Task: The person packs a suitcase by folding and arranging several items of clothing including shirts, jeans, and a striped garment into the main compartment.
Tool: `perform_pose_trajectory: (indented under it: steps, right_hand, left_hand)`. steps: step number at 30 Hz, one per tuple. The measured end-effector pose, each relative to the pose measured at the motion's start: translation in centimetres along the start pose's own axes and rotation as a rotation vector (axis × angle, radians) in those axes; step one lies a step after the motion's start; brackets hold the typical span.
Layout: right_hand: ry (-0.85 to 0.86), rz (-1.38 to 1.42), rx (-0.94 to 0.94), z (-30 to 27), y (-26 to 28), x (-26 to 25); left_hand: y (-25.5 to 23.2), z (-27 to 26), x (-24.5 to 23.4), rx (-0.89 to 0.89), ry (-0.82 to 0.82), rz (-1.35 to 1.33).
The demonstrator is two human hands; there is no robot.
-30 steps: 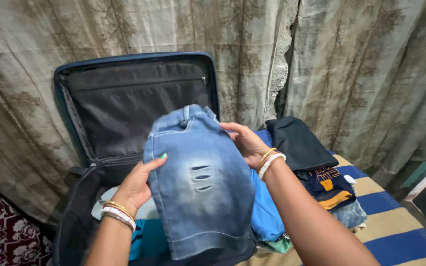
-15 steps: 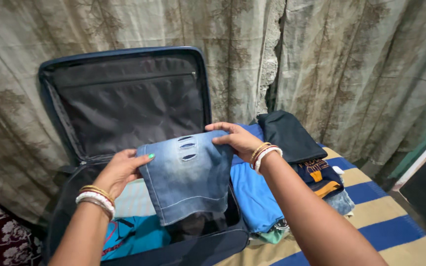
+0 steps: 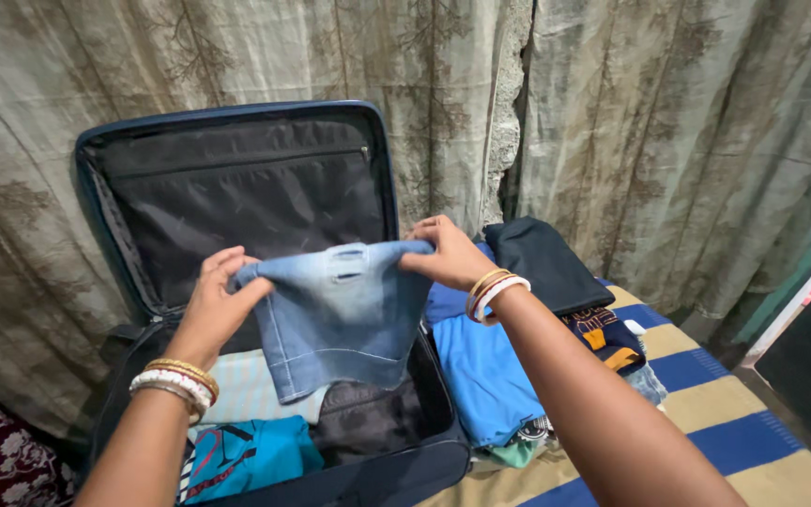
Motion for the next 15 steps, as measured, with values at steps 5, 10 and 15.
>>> perform_pose_trajectory:
  steps: [5, 10, 15]
  right_hand:
    - [0.228, 0.949, 0.478, 0.1, 0.2, 1.5]
    - [0.373, 1.076, 0.649, -2.2, 5.8, 1.2]
    - [0.467, 0.999, 0.572, -3.0, 6.6, 2.3]
  left_hand:
    - [-1.6, 0.3, 1.1, -0.234, -0.097, -0.572]
    - [-1.7, 1.6, 0.6, -0.28, -0.216, -0.676]
    - [0.6, 1.3, 0.6, -0.437, -0.171, -0.754]
Point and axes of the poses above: each hand's wrist, its own z-axis towards the middle knuckle, its own x-axis out of the palm, y = z × x, the point moved 3 cm from there along z, towards the middle knuckle, and after that the axes turned 4 degrees about x, right-handed, at the moved point
